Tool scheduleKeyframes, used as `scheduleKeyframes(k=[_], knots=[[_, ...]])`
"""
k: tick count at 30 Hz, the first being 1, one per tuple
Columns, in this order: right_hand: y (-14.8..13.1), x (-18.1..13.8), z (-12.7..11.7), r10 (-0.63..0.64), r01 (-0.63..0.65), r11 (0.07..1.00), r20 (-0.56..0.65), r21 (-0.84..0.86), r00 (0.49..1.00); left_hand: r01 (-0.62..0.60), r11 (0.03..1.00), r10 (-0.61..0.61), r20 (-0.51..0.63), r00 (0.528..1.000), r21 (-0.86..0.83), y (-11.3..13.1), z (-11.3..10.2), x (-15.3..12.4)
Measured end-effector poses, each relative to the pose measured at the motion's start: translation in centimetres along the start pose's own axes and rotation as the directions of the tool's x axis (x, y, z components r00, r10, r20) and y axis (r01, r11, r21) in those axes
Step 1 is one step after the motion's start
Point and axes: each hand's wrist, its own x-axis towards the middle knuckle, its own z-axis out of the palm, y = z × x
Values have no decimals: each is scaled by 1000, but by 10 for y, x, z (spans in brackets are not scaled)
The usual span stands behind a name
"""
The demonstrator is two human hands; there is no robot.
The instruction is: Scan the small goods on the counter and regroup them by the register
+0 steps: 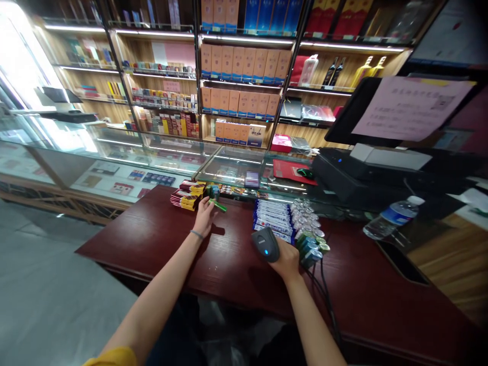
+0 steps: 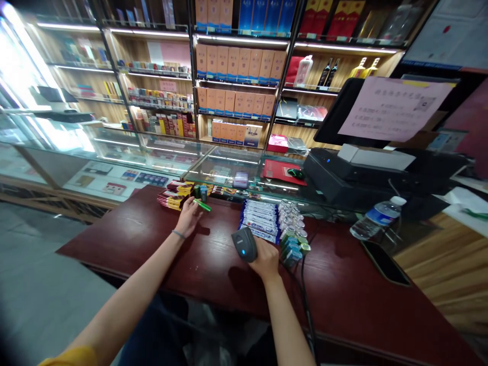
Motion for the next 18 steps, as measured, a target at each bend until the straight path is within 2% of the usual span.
scheduleKeyframes(k=[2,5,9,13,18], knots=[[-3,1,-3,5,-5,1000,18,8,1000,132,986,-120,110,987,-102,-3,4,-9],[-5,1,-5,17,-17,1000,35,10,999,256,954,-218,227,949,-155,-9,7,-17],[-5,1,-4,3,-3,1000,36,3,999,352,905,-292,254,922,-238,-18,7,-19],[-6,2,-4,-8,8,1000,36,-5,999,370,877,-318,208,925,-306,-21,9,-20],[-7,4,-5,-22,22,1000,21,-11,1000,319,903,-263,217,940,-288,-18,12,-24]])
